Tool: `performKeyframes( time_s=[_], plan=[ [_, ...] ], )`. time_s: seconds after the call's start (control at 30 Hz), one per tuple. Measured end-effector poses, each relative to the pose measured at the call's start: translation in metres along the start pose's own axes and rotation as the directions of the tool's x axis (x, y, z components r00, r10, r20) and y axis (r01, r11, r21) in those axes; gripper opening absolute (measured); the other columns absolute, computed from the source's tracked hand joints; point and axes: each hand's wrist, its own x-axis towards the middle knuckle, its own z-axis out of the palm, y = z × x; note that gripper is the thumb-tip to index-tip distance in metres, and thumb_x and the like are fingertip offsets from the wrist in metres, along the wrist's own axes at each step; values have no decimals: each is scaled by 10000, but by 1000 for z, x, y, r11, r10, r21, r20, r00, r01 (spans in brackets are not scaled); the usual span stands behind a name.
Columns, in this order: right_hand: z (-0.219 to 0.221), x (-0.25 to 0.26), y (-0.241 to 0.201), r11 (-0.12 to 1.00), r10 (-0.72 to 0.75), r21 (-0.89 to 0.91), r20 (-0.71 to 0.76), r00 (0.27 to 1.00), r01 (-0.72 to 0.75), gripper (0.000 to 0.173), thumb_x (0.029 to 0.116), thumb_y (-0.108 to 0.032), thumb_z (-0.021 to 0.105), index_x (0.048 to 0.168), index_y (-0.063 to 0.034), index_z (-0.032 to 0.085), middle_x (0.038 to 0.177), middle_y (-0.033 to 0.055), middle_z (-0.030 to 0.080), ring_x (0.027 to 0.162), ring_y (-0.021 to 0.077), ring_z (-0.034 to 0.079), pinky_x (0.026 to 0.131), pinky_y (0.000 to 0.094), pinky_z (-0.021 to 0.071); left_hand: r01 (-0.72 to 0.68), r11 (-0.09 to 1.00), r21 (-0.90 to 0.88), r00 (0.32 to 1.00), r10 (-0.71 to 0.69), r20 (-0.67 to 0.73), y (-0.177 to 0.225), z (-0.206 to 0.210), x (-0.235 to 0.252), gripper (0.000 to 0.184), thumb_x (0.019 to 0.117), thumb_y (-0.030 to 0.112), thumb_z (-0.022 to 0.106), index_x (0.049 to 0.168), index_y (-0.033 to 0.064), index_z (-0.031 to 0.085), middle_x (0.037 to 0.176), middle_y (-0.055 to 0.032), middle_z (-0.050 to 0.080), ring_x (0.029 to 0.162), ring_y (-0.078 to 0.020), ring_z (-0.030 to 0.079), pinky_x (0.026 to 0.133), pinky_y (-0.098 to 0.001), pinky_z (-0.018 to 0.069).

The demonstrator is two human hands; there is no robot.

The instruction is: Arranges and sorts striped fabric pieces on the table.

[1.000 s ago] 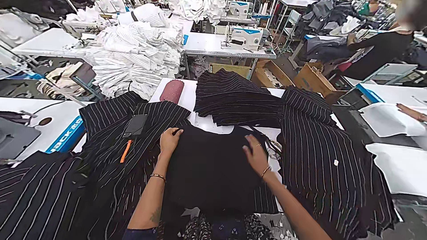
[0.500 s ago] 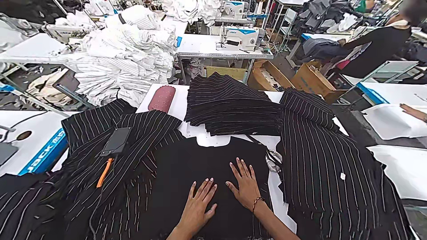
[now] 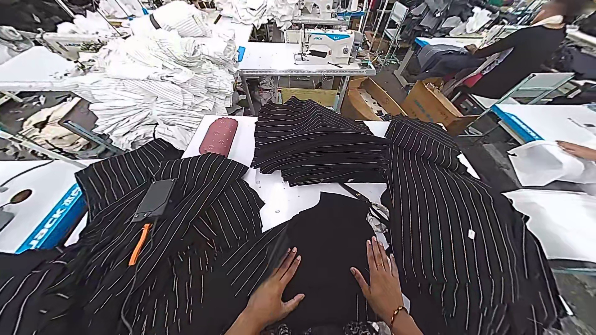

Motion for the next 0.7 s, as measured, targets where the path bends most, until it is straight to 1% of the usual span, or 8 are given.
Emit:
performKeyframes(
  time_s=[0.07,0.17,0.23,0.33,0.43,0.53,0.63,0.7],
  plan=[
    [-8,-6,-23,999,7,50,-54,999,-4,884,933,-613,517,1508,55,451,1589,286,383,1476,502,346,1144,761,208,138,988,-68,974,-123,190,9,-10,1,780,967,406,643,1624,160,302,1622,-120,400,1398,-312,523,1094,-490,472],
    [-12,-20,-69,959,-161,236,-4,987,157,841,899,-592,624,1469,18,524,1559,249,450,1444,480,412,1123,725,310,223,973,-58,948,-202,246,20,-16,4,809,923,171,675,1630,182,283,1621,-143,394,1371,-378,535,1053,-538,488],
    [-9,-23,-96,916,-258,345,115,959,205,942,845,-661,660,1492,5,500,1591,211,424,1479,440,379,1156,694,293,374,927,6,870,-353,345,27,-32,15,886,911,88,681,1647,260,217,1576,-162,449,1361,-382,538,1055,-550,487],
    [-1,-15,-121,935,-280,309,341,897,175,1112,813,-779,602,1589,-25,347,1688,143,258,1568,370,201,1205,706,118,616,781,99,701,-602,384,24,-60,31,667,954,119,613,1582,160,390,1375,-228,620,1276,-414,598,1049,-601,468],
    [4,-6,-131,961,-240,225,404,883,159,1005,905,-735,519,1625,-76,280,1720,93,171,1587,365,108,1165,769,51,607,782,141,704,-612,362,14,-70,29,607,964,174,594,1552,144,445,1358,-224,635,1296,-401,583,1094,-609,408],
    [2,-13,-126,949,-224,278,273,936,146,627,880,-365,658,1457,-133,577,1621,74,420,1522,363,328,1136,762,172,504,851,148,767,-520,375,20,-72,17,752,939,166,644,1611,291,330,1461,-226,546,1331,-444,524,1063,-674,381],
    [-34,-11,-112,950,-174,313,468,867,22,454,801,-27,700,1247,-106,696,1499,99,551,1401,360,484,1059,655,366,459,871,176,778,-490,394,32,-71,1,779,940,208,652,1618,348,295,1546,-182,464,1397,-457,437,1044,-763,302],
    [-59,11,-99,960,-149,279,609,779,-34,424,877,37,603,1262,-113,694,1411,134,608,1280,363,585,1000,578,481,488,856,169,767,-513,384,38,-75,4,660,967,229,614,1585,289,392,1534,-170,483,1397,-439,445,1066,-752,290]
  ],
)
